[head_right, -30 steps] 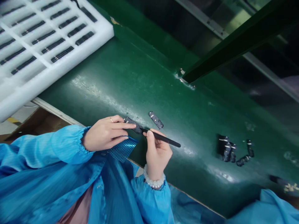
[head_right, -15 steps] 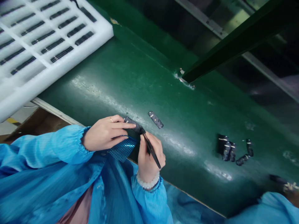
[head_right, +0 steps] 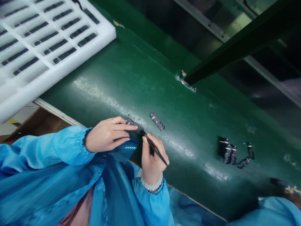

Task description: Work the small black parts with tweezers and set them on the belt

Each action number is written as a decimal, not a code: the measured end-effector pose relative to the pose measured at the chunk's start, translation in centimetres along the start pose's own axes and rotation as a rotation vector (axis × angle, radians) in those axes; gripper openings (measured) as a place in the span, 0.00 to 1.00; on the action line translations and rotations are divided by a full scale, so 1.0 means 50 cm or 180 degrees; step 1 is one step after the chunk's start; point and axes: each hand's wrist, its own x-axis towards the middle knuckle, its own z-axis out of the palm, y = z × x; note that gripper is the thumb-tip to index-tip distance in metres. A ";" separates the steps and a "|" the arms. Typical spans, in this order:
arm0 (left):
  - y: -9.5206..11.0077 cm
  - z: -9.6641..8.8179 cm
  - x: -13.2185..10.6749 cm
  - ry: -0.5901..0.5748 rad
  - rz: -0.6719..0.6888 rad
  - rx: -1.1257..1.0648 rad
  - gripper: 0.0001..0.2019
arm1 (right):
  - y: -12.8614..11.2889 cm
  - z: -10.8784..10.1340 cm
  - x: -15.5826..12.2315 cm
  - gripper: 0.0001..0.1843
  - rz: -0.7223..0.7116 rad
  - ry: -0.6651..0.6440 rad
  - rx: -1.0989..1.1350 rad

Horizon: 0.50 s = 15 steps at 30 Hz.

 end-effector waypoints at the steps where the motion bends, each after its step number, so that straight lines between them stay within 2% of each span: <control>1: 0.000 0.000 -0.001 -0.0017 -0.0012 0.0007 0.13 | 0.001 0.000 0.000 0.08 -0.0036 -0.0042 -0.0009; 15: -0.001 0.003 -0.002 0.0032 0.0004 0.0042 0.12 | 0.002 -0.002 -0.012 0.06 0.0121 -0.0088 0.0186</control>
